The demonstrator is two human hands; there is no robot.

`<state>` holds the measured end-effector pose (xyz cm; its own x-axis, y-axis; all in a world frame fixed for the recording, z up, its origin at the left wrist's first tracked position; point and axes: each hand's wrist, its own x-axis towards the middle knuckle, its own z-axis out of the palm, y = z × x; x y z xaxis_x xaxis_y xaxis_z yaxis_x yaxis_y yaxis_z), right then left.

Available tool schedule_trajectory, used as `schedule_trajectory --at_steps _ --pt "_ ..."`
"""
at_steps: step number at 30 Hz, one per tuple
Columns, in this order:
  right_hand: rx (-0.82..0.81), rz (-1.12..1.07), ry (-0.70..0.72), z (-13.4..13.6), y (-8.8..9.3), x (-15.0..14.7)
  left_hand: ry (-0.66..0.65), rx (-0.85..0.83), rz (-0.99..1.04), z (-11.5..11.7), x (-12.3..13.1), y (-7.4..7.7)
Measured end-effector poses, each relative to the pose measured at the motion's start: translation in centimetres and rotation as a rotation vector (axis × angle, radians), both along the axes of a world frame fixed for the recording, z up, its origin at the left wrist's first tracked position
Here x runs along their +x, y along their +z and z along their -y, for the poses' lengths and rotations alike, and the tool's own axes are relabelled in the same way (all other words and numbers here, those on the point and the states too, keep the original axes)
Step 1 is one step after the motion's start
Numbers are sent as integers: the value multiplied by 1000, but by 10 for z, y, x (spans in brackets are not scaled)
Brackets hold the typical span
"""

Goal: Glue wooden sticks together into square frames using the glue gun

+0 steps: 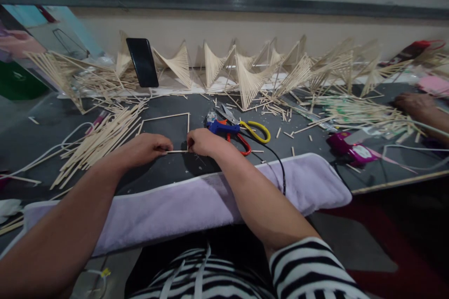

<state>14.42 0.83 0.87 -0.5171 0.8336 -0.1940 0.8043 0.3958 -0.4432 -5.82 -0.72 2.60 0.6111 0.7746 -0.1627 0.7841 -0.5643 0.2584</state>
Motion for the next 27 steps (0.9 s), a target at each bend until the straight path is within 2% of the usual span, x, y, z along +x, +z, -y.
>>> schedule_trajectory --at_steps 27 --pt "6 11 -8 -1 -2 -2 -14 27 -30 1 4 1"
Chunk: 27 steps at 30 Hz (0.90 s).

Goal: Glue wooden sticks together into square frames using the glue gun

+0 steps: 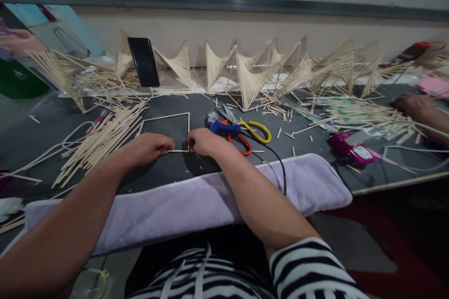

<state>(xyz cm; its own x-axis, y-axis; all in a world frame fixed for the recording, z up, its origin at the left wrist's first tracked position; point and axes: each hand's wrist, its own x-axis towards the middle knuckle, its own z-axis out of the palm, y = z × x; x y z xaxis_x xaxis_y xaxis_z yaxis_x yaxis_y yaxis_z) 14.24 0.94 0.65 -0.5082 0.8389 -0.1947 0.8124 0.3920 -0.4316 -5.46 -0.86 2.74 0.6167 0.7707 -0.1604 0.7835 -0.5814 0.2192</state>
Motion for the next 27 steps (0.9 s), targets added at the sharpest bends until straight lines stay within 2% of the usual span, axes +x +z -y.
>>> schedule_trajectory --at_steps 27 --pt "-5 7 3 0 0 0 11 34 -52 4 3 2"
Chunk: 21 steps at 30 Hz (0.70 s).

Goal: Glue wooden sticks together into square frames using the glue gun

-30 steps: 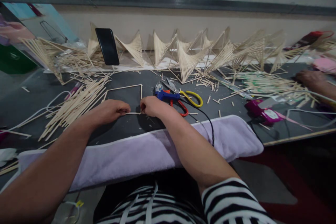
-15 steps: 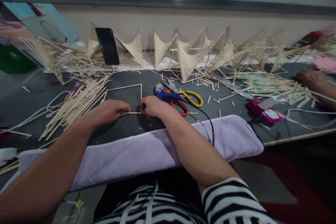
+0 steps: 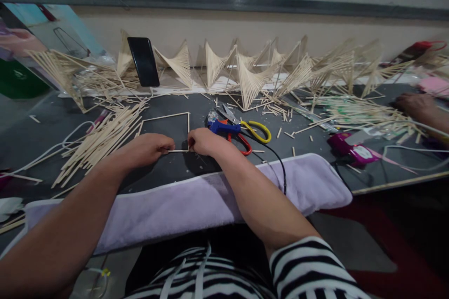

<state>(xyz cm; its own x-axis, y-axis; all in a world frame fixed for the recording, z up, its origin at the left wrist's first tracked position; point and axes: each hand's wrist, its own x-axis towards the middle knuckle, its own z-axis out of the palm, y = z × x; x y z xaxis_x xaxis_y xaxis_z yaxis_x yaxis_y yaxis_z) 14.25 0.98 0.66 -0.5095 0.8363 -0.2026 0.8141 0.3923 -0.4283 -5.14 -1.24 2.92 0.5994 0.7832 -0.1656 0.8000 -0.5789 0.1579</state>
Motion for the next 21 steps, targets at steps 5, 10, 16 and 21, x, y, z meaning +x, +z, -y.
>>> schedule_trajectory --at_steps 5,10,16,21 --pt "-6 2 -2 0 1 0 2 15 -23 2 1 1" --pt "-5 -2 -4 0 1 0 3 22 -39 2 1 0" --pt "-14 -6 -14 0 0 0 -5 38 -51 1 1 -1" --pt "-8 -14 -17 0 -2 0 -8 34 -50 1 2 0"
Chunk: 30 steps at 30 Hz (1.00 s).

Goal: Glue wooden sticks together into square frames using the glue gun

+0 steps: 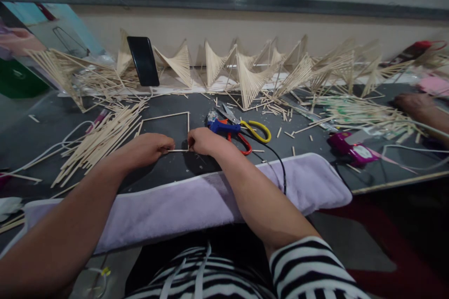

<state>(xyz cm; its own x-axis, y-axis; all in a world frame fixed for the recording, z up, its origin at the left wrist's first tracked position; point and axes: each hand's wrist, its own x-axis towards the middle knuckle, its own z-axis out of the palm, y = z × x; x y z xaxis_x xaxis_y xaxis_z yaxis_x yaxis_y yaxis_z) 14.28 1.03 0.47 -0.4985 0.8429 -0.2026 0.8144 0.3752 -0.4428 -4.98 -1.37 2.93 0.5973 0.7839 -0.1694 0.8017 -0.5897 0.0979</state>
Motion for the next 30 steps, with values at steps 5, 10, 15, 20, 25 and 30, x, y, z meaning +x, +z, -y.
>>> schedule_trajectory --at_steps 5,10,15,20,25,30 --pt "6 1 6 -1 -1 0 -4 9 -1 -1 0 0" --pt "-9 -6 -5 1 2 0 -14 16 4 -1 -1 -2" --pt "-16 -8 -5 2 3 -1 -6 15 -1 -1 -2 -3" --pt "-3 1 1 2 4 -1 -4 3 6 -1 -1 -2" --pt "-4 -1 2 2 3 -1 -2 12 -10 -1 -1 -2" --pt "10 2 11 1 2 0 -7 12 -12 -1 -1 -2"
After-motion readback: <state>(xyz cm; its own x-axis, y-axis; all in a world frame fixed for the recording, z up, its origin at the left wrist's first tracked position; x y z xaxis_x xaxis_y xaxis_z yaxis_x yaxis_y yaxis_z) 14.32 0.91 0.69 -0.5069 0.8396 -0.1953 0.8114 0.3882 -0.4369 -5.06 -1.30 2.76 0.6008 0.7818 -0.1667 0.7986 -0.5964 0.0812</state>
